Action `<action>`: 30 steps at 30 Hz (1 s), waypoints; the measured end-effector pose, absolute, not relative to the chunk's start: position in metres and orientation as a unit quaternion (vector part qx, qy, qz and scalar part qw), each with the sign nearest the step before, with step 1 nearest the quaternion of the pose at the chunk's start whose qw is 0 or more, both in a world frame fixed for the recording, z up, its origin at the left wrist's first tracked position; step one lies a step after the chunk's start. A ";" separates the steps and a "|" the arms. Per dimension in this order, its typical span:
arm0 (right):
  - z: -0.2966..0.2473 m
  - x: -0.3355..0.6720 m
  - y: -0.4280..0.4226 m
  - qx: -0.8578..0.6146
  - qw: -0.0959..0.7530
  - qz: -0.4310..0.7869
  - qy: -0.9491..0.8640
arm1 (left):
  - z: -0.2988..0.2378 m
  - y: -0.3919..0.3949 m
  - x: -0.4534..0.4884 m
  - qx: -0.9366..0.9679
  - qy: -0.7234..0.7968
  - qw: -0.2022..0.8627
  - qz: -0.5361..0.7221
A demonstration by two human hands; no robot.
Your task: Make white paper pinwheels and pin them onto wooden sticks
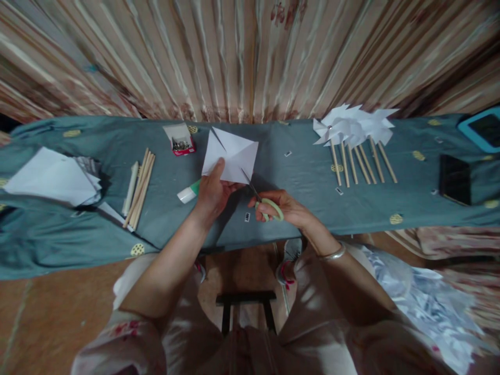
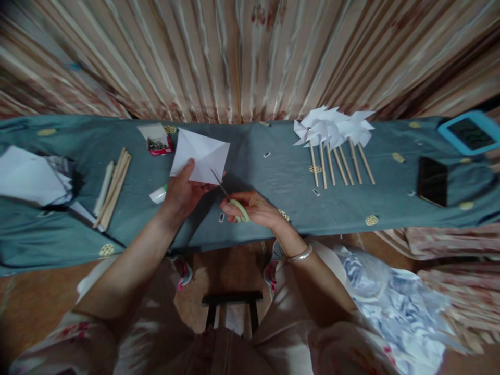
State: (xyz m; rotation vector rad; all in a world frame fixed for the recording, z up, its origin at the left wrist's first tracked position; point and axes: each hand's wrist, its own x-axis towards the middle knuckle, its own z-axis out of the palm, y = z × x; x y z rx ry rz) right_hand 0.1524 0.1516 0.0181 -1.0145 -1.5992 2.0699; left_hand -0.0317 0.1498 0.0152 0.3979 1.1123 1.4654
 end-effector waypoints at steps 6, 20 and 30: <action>0.018 0.151 0.151 -0.361 0.172 0.739 -0.542 | 0.018 0.149 -0.031 0.164 0.471 0.589 0.636; 0.019 0.146 0.150 -0.374 0.181 0.758 -0.503 | 0.020 0.148 -0.030 0.160 0.460 0.590 0.644; 0.014 0.146 0.150 -0.377 0.185 0.758 -0.498 | 0.021 0.149 -0.031 0.143 0.459 0.591 0.647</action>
